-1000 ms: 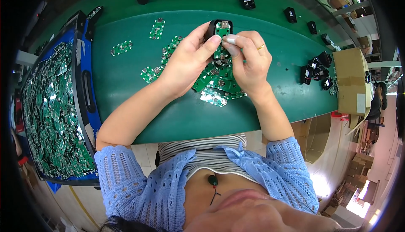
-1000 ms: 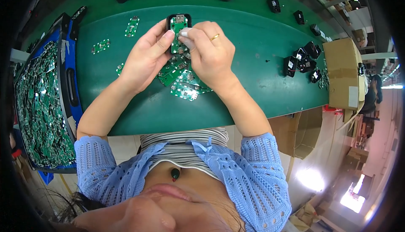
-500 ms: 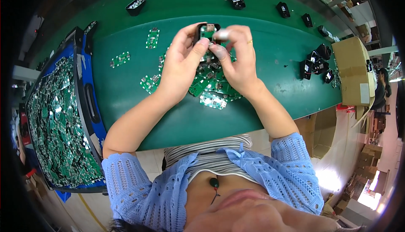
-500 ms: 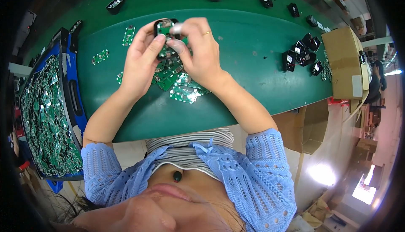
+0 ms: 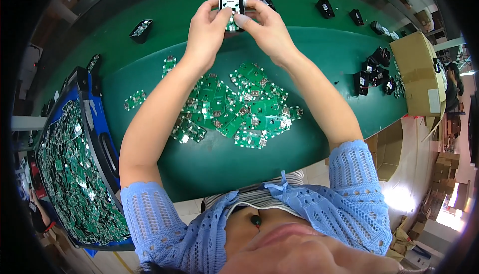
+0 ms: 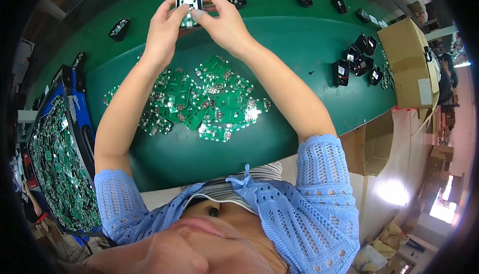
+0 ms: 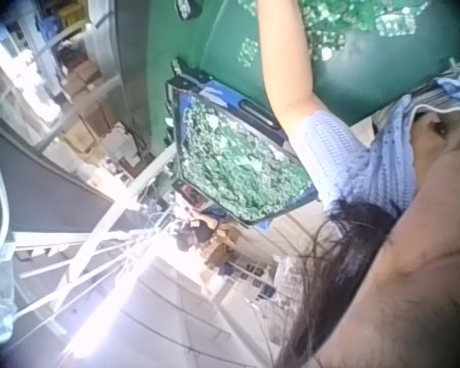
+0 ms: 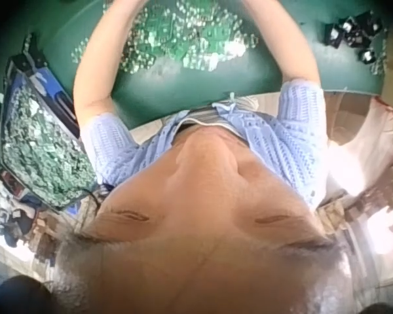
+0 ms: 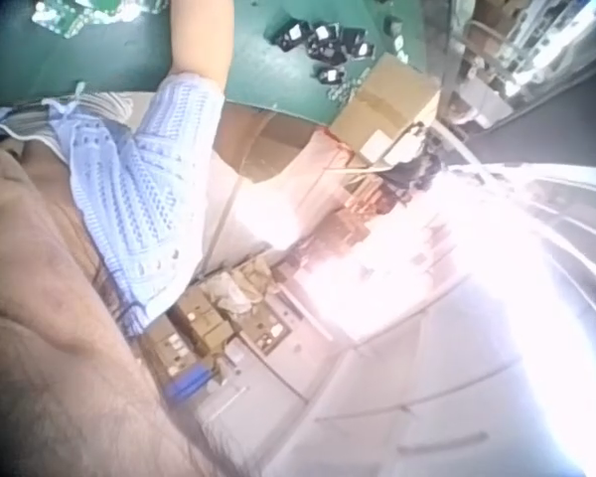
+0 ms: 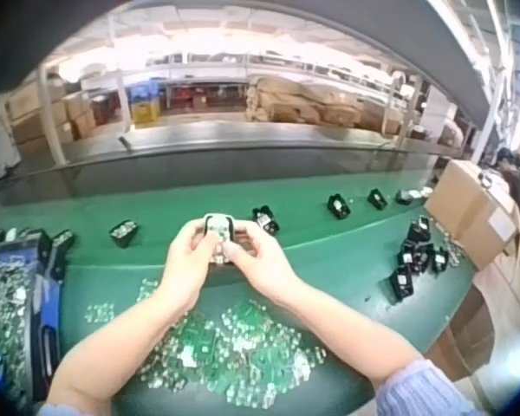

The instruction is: The person assembles electronic components by hand, inserting small green circuit boards into black plastic housings.

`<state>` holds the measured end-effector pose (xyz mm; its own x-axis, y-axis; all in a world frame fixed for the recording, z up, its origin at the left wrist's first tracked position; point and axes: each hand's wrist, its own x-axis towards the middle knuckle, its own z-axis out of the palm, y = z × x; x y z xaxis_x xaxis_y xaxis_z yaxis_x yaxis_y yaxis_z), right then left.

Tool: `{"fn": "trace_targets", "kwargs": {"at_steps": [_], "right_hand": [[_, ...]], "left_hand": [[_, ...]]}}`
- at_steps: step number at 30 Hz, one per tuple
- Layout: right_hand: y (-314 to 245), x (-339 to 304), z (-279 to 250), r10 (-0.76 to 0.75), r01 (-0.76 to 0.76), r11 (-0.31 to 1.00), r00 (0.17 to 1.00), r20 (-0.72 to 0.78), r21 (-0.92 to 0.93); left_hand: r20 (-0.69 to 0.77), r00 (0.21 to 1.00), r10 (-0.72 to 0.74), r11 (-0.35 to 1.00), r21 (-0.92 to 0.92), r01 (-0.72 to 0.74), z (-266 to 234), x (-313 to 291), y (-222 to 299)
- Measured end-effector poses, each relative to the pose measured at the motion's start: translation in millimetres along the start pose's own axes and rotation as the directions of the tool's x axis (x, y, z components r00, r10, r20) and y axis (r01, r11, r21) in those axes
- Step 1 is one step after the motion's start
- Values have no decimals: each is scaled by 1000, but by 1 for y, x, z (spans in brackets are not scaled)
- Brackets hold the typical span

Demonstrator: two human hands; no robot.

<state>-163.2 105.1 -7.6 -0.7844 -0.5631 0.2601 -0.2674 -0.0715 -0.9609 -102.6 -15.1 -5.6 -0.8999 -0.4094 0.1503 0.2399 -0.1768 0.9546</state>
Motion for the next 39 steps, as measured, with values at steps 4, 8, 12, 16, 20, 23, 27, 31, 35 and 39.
{"fn": "trace_targets", "kwargs": {"at_steps": [4,8,12,16,20,23,27,31,35,39], "right_hand": [[28,36,-30,-413,61,632,870,-269,-773],[52,53,-47,-163,-121,546,955,-246,-829],[73,56,-59,-156,4,599,981,-112,-801],[63,44,-52,-183,171,883,983,16,-437],[9,7,-40,-293,356,867,930,221,-350],[-8,-10,-34,-329,393,890,905,269,-232],[-16,-23,-34,-214,222,972,971,109,-72],[-14,-46,-32,-79,196,703,977,199,-684],[-17,-59,-37,-309,636,344,771,557,-690],[11,-56,-43,-229,622,551,753,616,-556]], "left_hand": [[-169,979,117,856,517,-13,-25,66,-34],[-229,966,-116,773,591,233,-61,111,-66],[-220,969,-111,475,845,247,-49,114,-62],[62,871,487,259,942,-212,-41,94,-50],[266,938,-222,939,318,133,-2,24,20],[355,897,-263,944,288,163,-11,-1,27],[227,889,-399,903,264,338,-22,-26,32],[64,935,-349,935,85,343,-30,-50,29],[37,897,-440,872,-223,437,-39,-63,28],[176,878,-444,858,-197,474,-47,-63,17]]}}
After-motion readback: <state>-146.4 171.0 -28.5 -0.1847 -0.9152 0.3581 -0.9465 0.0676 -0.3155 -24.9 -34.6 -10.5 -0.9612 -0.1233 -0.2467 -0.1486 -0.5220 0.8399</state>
